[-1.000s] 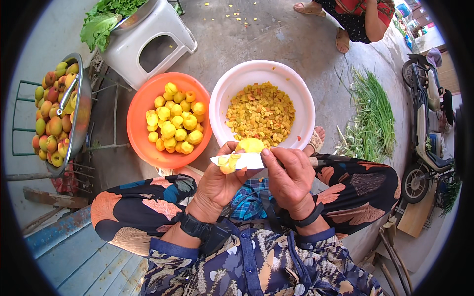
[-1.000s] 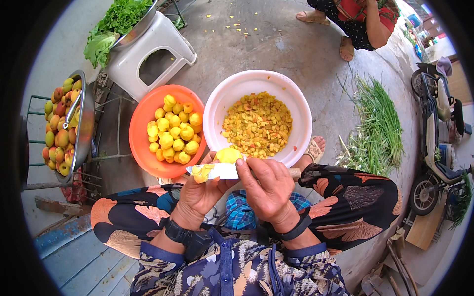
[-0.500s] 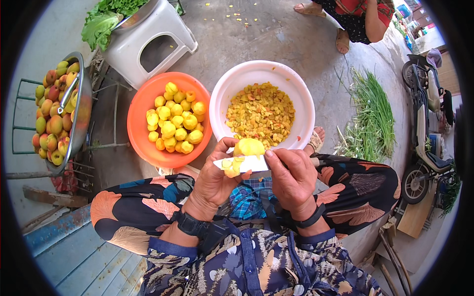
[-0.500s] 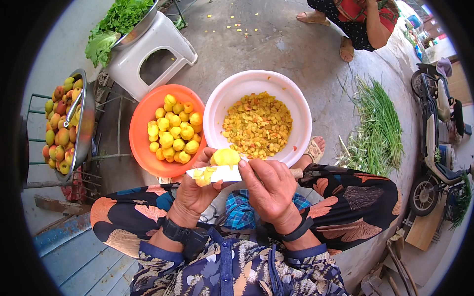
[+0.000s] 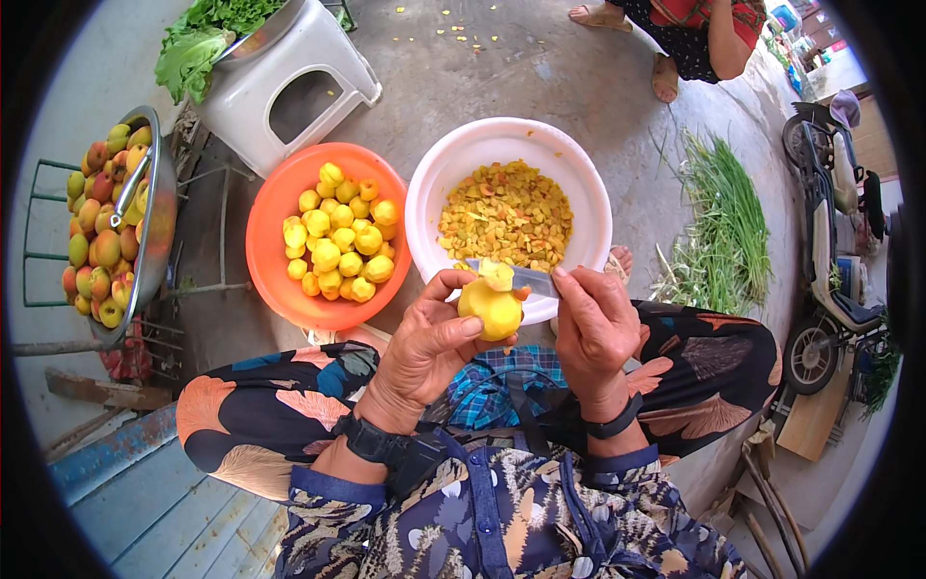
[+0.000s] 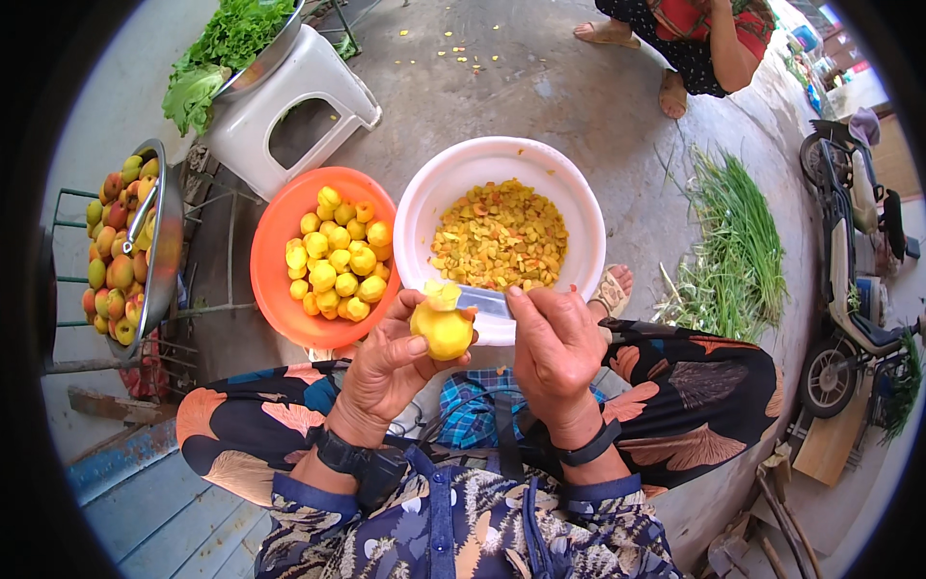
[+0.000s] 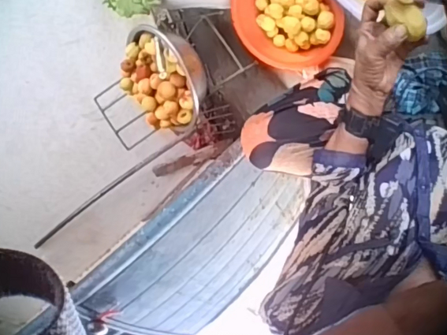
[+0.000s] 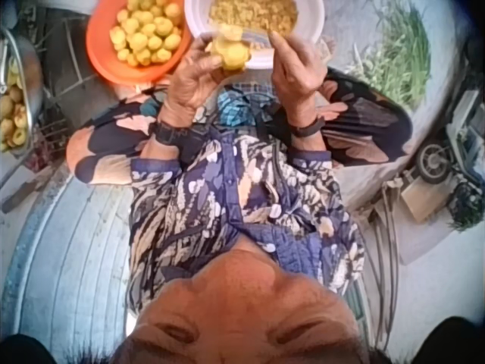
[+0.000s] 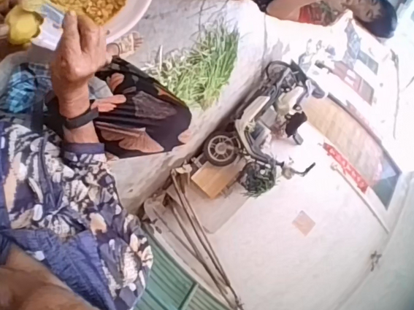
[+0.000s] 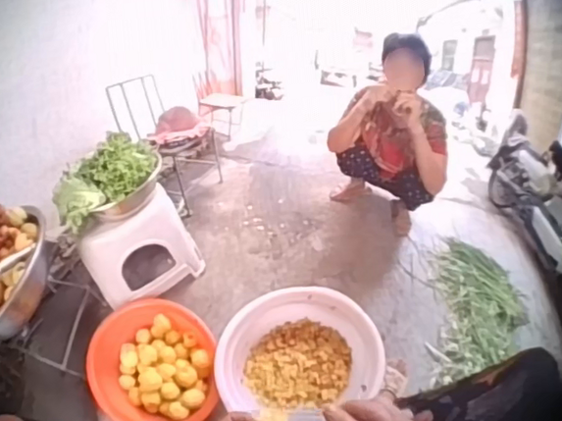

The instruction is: Peeling and slicing small yellow and red fruits into a bowl.

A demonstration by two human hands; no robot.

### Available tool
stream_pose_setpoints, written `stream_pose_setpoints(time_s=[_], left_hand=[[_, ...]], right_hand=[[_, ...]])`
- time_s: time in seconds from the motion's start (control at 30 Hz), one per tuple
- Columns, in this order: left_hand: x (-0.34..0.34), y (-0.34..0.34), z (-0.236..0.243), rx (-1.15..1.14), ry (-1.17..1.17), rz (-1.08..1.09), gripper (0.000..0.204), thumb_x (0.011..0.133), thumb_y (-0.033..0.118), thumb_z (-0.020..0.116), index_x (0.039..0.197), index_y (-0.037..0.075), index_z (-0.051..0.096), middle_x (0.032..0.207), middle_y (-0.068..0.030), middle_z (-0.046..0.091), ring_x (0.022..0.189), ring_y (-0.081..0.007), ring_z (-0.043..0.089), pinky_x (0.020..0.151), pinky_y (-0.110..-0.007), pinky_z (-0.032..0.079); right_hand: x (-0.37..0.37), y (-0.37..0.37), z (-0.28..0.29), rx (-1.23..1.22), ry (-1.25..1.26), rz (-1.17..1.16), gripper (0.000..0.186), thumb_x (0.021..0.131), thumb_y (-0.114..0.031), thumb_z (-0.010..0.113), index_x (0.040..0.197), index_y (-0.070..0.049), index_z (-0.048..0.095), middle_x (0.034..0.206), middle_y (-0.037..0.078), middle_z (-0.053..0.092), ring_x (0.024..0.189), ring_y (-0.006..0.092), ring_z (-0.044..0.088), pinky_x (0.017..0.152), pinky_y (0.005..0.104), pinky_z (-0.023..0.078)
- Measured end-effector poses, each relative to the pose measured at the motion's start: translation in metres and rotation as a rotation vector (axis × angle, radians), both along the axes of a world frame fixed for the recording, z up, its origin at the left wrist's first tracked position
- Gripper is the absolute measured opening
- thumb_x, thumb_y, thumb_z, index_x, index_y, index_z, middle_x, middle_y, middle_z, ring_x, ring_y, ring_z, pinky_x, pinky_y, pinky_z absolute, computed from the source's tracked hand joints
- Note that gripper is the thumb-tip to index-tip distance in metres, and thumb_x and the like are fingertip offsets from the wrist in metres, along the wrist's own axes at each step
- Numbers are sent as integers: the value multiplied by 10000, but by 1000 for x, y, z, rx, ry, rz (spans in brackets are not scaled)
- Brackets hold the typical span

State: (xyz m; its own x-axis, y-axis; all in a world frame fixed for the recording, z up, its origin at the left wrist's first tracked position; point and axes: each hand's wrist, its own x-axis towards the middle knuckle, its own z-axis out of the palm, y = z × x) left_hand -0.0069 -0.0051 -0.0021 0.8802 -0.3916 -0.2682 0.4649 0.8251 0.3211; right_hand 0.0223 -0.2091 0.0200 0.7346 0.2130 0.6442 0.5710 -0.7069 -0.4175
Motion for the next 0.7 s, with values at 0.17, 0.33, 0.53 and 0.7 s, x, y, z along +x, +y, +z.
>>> stream_pose_setpoints(time_s=[0.17,0.33,0.53,0.7], left_hand=[[-1,1,-7,72,-4,21,688,792,208,881,1353,120,493,1344,-129,607,1239,-290,628,1047,-474,549],[-4,2,-10,161,-56,39,785,743,309,922,1358,110,476,1340,-104,609,1261,-252,612,1071,-453,530],[-1,1,-8,157,-13,20,733,764,261,908,1343,112,484,1322,-97,610,1235,-248,624,1064,-451,535],[0,3,-3,178,5,35,638,810,155,860,1332,125,493,1297,-99,618,1207,-275,638,1015,-489,551]], right_hand=[[-10,8,12,-44,-46,185,418,666,45,713,1083,25,745,965,131,694,750,263,673,637,361,531],[-13,13,9,-63,-58,218,467,644,22,701,1109,25,741,984,131,694,765,260,676,622,359,519],[-12,12,7,-66,-51,182,458,658,22,690,1114,31,736,977,139,688,773,274,673,631,377,524],[-8,9,5,-67,-34,140,418,680,25,692,1096,34,732,960,147,681,771,290,667,642,391,530]])
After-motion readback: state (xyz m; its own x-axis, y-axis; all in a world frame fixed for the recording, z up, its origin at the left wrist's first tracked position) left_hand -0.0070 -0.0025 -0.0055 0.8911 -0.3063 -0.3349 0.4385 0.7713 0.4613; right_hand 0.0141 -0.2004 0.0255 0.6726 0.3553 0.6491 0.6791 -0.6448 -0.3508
